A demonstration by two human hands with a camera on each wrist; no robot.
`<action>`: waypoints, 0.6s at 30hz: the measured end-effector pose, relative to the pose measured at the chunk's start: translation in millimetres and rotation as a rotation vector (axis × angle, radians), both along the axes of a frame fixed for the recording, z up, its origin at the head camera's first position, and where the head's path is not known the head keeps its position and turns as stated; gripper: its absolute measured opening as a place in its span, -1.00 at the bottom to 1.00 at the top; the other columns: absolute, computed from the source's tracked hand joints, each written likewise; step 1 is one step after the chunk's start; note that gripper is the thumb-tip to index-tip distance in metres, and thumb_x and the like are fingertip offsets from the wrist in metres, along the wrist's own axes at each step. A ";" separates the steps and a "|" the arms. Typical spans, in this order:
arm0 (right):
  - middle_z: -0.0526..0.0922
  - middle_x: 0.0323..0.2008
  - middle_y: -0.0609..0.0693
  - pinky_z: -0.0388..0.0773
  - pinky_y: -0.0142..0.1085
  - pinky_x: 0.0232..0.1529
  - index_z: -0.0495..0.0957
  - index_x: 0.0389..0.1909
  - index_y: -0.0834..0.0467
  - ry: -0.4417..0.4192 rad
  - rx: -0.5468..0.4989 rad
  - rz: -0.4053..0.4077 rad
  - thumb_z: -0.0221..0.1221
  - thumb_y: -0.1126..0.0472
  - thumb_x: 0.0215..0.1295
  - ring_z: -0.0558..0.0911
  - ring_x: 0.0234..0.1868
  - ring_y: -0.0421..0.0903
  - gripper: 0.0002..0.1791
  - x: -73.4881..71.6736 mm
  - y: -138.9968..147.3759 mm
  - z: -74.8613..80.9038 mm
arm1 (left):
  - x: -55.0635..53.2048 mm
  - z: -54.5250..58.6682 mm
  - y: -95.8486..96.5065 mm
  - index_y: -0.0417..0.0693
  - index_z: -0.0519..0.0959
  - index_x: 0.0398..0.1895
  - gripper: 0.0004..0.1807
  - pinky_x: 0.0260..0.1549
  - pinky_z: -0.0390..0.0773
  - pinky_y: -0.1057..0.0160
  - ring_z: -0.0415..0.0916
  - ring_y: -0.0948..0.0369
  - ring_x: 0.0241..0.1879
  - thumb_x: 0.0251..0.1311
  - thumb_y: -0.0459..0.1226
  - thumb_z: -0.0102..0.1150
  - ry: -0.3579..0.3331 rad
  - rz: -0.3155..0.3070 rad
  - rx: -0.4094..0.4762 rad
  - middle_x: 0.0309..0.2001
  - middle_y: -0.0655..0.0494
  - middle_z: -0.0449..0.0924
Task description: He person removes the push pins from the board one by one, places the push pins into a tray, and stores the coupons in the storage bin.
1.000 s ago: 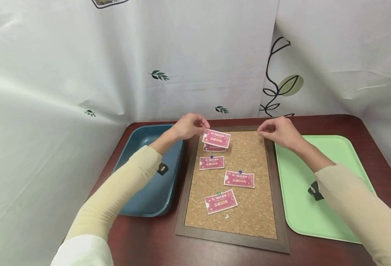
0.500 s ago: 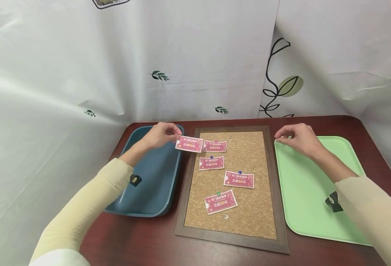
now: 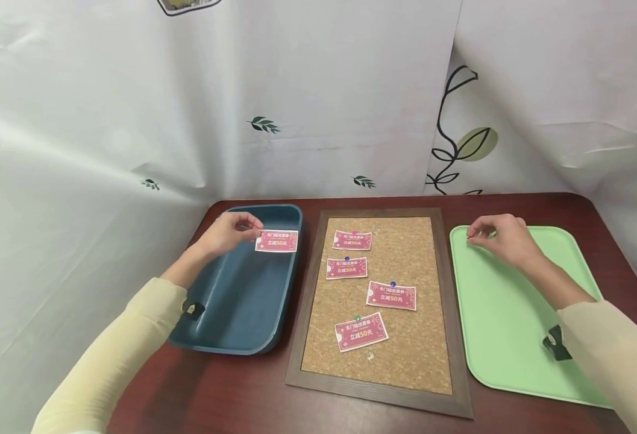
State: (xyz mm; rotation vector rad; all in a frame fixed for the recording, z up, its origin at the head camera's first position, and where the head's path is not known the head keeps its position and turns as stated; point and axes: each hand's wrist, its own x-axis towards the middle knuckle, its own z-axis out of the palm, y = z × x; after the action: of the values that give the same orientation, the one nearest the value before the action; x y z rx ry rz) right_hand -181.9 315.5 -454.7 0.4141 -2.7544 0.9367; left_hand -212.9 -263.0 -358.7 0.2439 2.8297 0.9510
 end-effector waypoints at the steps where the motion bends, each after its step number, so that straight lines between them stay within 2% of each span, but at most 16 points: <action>1: 0.71 -0.47 -0.08 0.34 -0.52 -0.39 0.74 -0.38 0.10 -0.004 0.004 -0.008 0.52 0.37 0.18 0.52 -0.44 -0.45 -0.85 0.3 1.2 -1.1 | 0.4 -0.8 -3.0 -0.09 0.68 0.03 -0.81 -0.05 0.69 0.03 0.64 0.01 -0.11 0.47 -0.22 0.32 -0.001 0.007 -0.001 -0.06 -0.07 0.66; 7: 0.72 -0.48 -0.05 0.24 -0.30 -0.21 0.75 -0.38 0.11 -0.012 0.022 -0.041 0.52 0.35 0.19 0.52 -0.44 -0.48 -0.86 1.3 7.9 -7.6 | -1.0 -6.3 -18.0 -0.13 0.66 0.05 -0.80 0.00 0.69 -0.08 0.61 -0.04 -0.09 0.47 -0.25 0.32 -0.012 0.040 0.026 -0.05 -0.12 0.64; 10: 0.72 -0.49 -0.05 0.25 -0.32 -0.19 0.75 -0.39 0.11 -0.006 0.022 -0.045 0.52 0.37 0.18 0.52 -0.44 -0.48 -0.86 1.7 10.8 -10.1 | -2.7 -9.2 -24.3 -0.14 0.66 0.05 -0.81 0.01 0.69 -0.09 0.60 -0.05 -0.10 0.48 -0.27 0.31 -0.021 0.057 0.027 -0.04 -0.13 0.64; 14: 0.72 -0.49 -0.05 0.27 -0.46 -0.28 0.76 -0.39 0.11 -0.008 0.021 -0.052 0.52 0.37 0.18 0.51 -0.45 -0.48 -0.86 3.0 14.3 -11.6 | -4.3 -11.4 -29.6 -0.14 0.66 0.06 -0.81 -0.02 0.69 -0.07 0.61 -0.06 -0.10 0.48 -0.27 0.30 -0.027 0.076 0.015 -0.04 -0.13 0.64; 18: 0.72 -0.48 -0.04 0.26 -0.47 -0.31 0.76 -0.38 0.12 -0.028 0.023 -0.068 0.51 0.35 0.21 0.49 -0.44 -0.46 -0.88 4.3 17.0 -12.5 | -6.0 -12.9 -33.3 -0.15 0.65 0.08 -0.80 0.02 0.68 -0.10 0.61 -0.08 -0.08 0.50 -0.27 0.28 -0.038 0.093 0.008 -0.02 -0.15 0.64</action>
State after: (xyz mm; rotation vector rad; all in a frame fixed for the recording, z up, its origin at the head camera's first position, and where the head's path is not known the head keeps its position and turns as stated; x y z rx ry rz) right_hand -177.6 332.6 -467.2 0.3105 -2.7883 0.9014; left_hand -219.0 -296.3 -371.6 0.0947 2.8247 0.9743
